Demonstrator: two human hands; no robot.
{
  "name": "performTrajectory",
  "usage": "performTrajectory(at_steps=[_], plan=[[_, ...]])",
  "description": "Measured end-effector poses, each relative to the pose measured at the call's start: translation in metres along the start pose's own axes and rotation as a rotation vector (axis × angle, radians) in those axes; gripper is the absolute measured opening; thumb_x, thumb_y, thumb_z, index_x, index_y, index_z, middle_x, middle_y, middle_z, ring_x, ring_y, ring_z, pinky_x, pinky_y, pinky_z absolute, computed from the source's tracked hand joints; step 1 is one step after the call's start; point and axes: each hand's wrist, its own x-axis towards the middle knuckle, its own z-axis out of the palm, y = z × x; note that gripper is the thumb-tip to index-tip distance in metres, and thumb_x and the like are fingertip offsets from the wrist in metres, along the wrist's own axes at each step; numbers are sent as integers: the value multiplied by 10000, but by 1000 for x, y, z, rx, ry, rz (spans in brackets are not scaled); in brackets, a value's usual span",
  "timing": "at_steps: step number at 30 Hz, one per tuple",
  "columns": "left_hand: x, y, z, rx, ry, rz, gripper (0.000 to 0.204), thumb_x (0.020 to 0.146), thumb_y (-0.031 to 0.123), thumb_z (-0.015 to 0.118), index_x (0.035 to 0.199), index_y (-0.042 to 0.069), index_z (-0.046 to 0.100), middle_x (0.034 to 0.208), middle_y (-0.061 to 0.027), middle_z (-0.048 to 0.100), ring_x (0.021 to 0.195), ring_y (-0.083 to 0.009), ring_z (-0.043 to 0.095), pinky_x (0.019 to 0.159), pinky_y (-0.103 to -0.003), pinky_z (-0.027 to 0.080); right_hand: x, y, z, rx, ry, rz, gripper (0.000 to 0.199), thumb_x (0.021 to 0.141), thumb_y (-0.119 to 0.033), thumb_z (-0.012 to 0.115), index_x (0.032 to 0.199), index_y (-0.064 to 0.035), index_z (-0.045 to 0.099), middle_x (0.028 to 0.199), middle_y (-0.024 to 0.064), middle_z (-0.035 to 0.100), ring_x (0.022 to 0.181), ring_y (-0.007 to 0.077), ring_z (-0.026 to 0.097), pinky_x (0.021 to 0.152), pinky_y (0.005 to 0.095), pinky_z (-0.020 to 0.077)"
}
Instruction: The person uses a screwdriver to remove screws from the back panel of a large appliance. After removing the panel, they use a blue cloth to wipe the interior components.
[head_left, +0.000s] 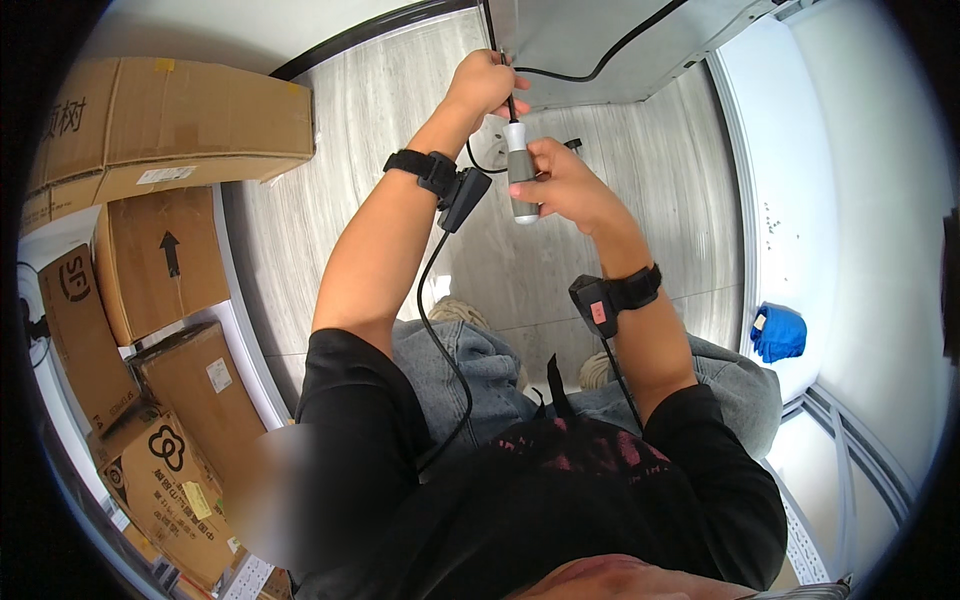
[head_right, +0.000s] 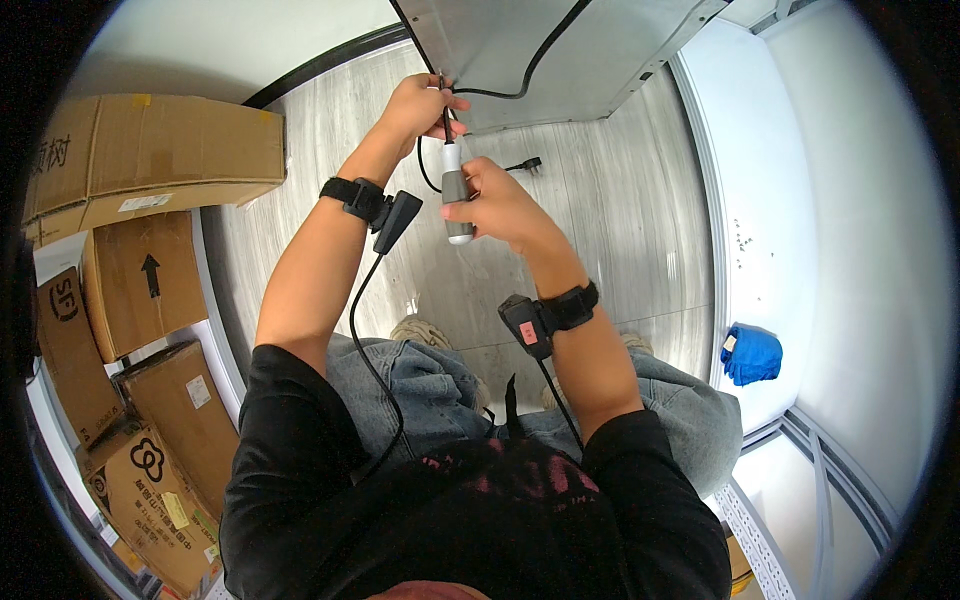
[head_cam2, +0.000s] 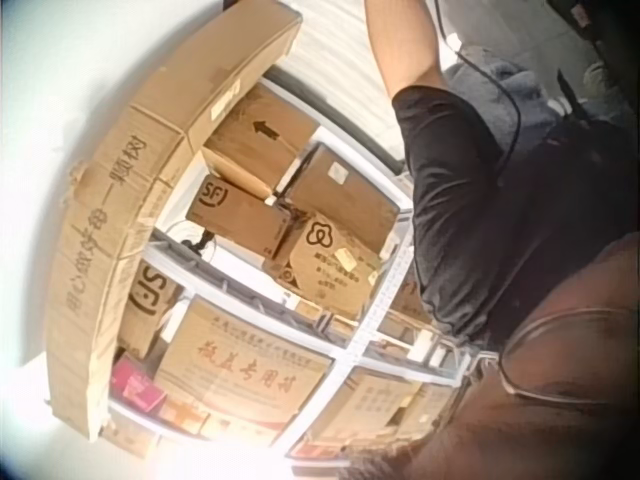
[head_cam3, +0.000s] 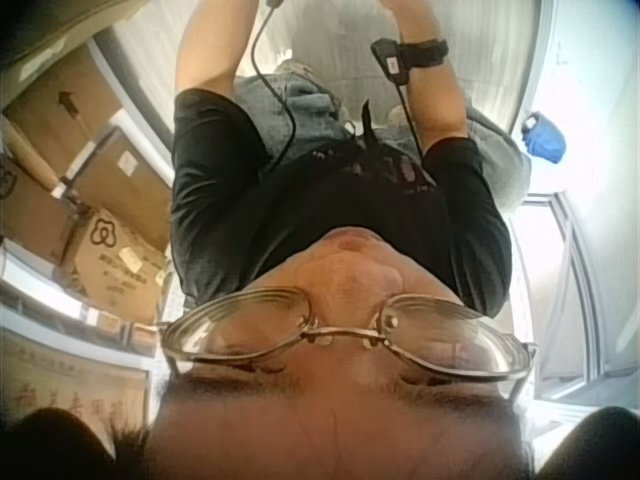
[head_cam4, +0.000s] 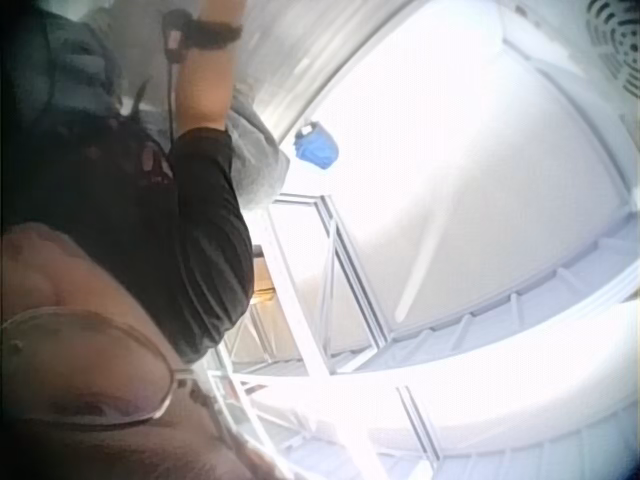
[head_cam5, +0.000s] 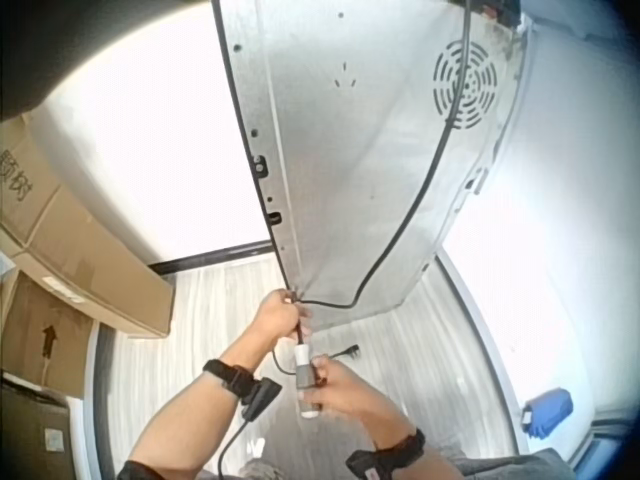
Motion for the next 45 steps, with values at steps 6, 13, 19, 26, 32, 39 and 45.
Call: performTrajectory(at_steps=[6,13,19,26,32,39,45], plan=[[1,0,-1,86,72,35,348,872,133,608,1140,-70,517,850,-115,646,586,-155,639,499,-249,538,3,-2,3,-266,-4,-14,421,776,-170,698,1100,1,492,826,39,575,711,125,553,609,324,474],[4,-2,0,21,70,16,303,897,83,540,1151,-78,505,847,-116,641,617,-165,653,494,-256,540,-4,-5,-7,87,30,65,466,743,-168,720,1103,9,483,897,82,609,780,168,602,597,311,482],[0,2,1,-31,26,3,312,916,61,460,1196,-74,468,908,-144,647,641,-188,667,515,-264,556,-3,-6,-10,-116,-35,41,416,741,-168,735,1069,-14,531,877,47,589,759,129,562,607,291,457],[-1,1,-2,-76,-40,-11,349,912,51,437,1243,-57,409,943,-158,641,692,-227,678,567,-296,579,2,5,-7,-140,58,-23,354,711,-121,761,967,-5,545,794,22,557,703,106,517,610,254,417],[-14,6,-5,-199,-92,-1,281,924,93,435,1173,-27,487,928,-138,645,711,-230,678,585,-279,572,-1,10,-13,-214,63,-2,356,708,-95,757,973,-6,538,792,18,532,689,107,500,603,259,415],[-10,-2,4,-206,-25,83,239,936,175,468,1010,0,614,835,-106,645,625,-166,634,584,-261,555,-19,16,-35,-307,125,-13,406,679,-80,757,998,4,520,777,17,510,727,124,490,642,279,413],[-1,-30,44,-223,-128,-86,170,916,116,464,1008,8,557,852,-117,645,650,-167,642,552,-240,541,-42,41,-75,-377,20,91,354,664,-81,755,917,-15,517,757,27,499,721,138,482,640,288,402]])
